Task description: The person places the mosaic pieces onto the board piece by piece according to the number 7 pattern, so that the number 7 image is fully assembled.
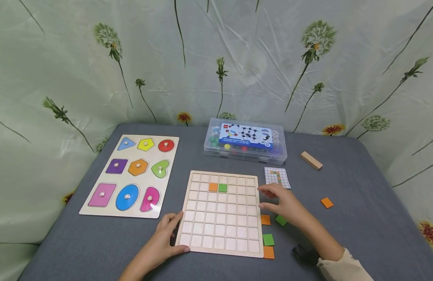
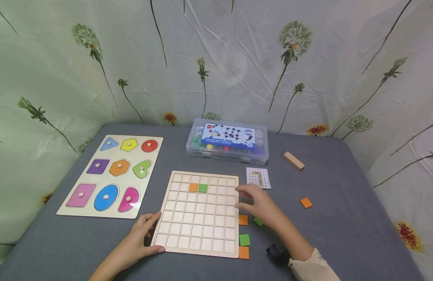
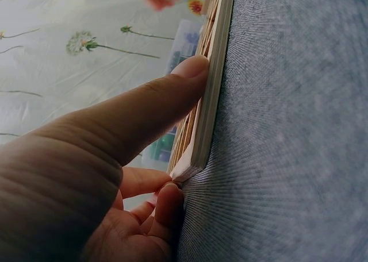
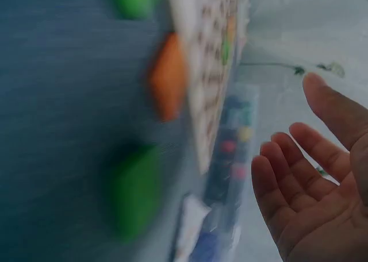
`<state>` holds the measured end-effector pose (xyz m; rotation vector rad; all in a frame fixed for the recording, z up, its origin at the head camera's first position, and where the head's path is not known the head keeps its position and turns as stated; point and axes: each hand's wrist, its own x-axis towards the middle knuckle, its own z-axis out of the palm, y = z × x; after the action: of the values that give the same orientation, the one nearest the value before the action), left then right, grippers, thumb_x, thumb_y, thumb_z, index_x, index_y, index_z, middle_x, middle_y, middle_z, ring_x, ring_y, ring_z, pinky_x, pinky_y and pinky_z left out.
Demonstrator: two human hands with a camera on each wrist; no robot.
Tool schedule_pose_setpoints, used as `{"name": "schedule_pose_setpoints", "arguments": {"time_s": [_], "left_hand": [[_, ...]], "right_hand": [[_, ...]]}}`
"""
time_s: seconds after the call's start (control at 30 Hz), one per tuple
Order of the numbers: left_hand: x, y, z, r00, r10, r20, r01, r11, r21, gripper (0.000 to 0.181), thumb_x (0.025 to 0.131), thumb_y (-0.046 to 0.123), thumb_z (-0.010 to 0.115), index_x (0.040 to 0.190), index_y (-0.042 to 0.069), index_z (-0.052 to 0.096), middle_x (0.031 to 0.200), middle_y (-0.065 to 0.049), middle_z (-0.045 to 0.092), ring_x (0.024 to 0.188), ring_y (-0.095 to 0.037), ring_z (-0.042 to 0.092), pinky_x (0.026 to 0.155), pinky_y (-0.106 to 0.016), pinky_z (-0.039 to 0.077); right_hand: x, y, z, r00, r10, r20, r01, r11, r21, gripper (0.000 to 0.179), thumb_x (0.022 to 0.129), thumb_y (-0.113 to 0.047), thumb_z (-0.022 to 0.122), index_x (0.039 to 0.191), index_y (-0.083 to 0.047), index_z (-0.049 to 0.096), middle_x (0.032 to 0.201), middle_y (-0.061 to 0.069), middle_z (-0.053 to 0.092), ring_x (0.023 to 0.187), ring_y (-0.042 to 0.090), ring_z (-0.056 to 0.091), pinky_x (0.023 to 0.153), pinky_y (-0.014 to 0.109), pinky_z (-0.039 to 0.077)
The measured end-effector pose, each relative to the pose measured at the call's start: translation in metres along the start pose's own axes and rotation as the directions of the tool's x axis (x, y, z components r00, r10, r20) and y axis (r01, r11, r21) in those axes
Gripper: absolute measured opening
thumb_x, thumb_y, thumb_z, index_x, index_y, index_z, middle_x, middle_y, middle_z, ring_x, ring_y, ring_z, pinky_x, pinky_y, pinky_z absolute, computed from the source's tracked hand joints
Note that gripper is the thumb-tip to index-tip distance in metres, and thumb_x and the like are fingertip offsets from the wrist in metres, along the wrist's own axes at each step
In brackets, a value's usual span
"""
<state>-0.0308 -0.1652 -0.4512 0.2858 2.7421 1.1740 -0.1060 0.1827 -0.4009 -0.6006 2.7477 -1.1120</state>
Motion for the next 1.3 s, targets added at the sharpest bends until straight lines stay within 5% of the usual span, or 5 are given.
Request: {"name": "schedule_pose_setpoints", "arguments": {"time_s": [0.17, 0.33, 0.67, 1.0, 1.3], "left_hand": [[0.001, 0.000, 0.000, 1.000, -0.022, 0.006, 0.022, 1.000, -0.006, 0.095, 0.057, 0.035, 0.083, 0.135, 0.001, 0.039, 0.115, -0.009, 0.038, 0.083, -0.013, 0.038, 0.068, -0.024, 0.040], [0.002, 0.001, -0.001, 1.000, -0.024, 0.013, 0.025, 1.000, -0.011, 0.096, 0.057, 0.038, 0.082, 0.135, 0.001, 0.039, 0.115, -0.009, 0.038, 0.085, -0.014, 0.038, 0.069, -0.024, 0.040], [0.002, -0.003, 0.001, 1.000, -0.019, 0.017, 0.019, 1.000, -0.014, 0.097, 0.056, 0.036, 0.084, 0.134, -0.001, 0.039, 0.114, -0.007, 0.038, 0.084, -0.013, 0.038, 0.069, -0.024, 0.039], [0.002, -0.002, 0.001, 1.000, -0.021, 0.016, 0.021, 1.000, -0.006, 0.097, 0.057, 0.037, 0.083, 0.134, 0.000, 0.038, 0.115, -0.007, 0.038, 0.082, -0.012, 0.038, 0.068, -0.024, 0.039], [0.002, 0.000, 0.000, 1.000, -0.017, 0.010, 0.017, 1.000, -0.005, 0.095, 0.057, 0.034, 0.083, 0.134, 0.001, 0.039, 0.114, -0.008, 0.038, 0.082, -0.013, 0.038, 0.068, -0.024, 0.039]], "right_hand": [[-0.025, 0.022, 0.006, 0.998, 0.043, 0.050, -0.042, 0.999, -0.016, 0.046, 0.075, -0.028, 0.071, 0.115, -0.009, 0.058, 0.110, 0.001, 0.055, 0.095, 0.018, 0.054, 0.079, 0.036, 0.044], [-0.034, 0.035, 0.012, 0.993, -0.004, 0.117, 0.010, 0.999, -0.052, 0.045, 0.075, -0.036, 0.070, 0.112, -0.012, 0.058, 0.113, 0.001, 0.052, 0.101, 0.021, 0.051, 0.083, 0.040, 0.041], [-0.035, 0.035, 0.014, 0.993, -0.050, 0.108, 0.064, 0.990, -0.122, 0.025, 0.076, -0.018, 0.072, 0.098, -0.015, 0.060, 0.105, -0.004, 0.051, 0.096, 0.018, 0.049, 0.081, 0.038, 0.042], [-0.005, 0.009, -0.001, 0.993, -0.113, -0.035, 0.110, 0.991, -0.077, 0.031, 0.077, -0.013, 0.070, 0.107, -0.011, 0.061, 0.100, -0.003, 0.059, 0.089, 0.015, 0.056, 0.075, 0.037, 0.046], [0.045, -0.007, 0.019, 0.989, -0.119, -0.088, 0.131, 0.981, 0.144, 0.031, 0.081, -0.020, 0.066, 0.110, -0.010, 0.061, 0.104, 0.001, 0.058, 0.095, 0.019, 0.055, 0.079, 0.039, 0.045]]}}
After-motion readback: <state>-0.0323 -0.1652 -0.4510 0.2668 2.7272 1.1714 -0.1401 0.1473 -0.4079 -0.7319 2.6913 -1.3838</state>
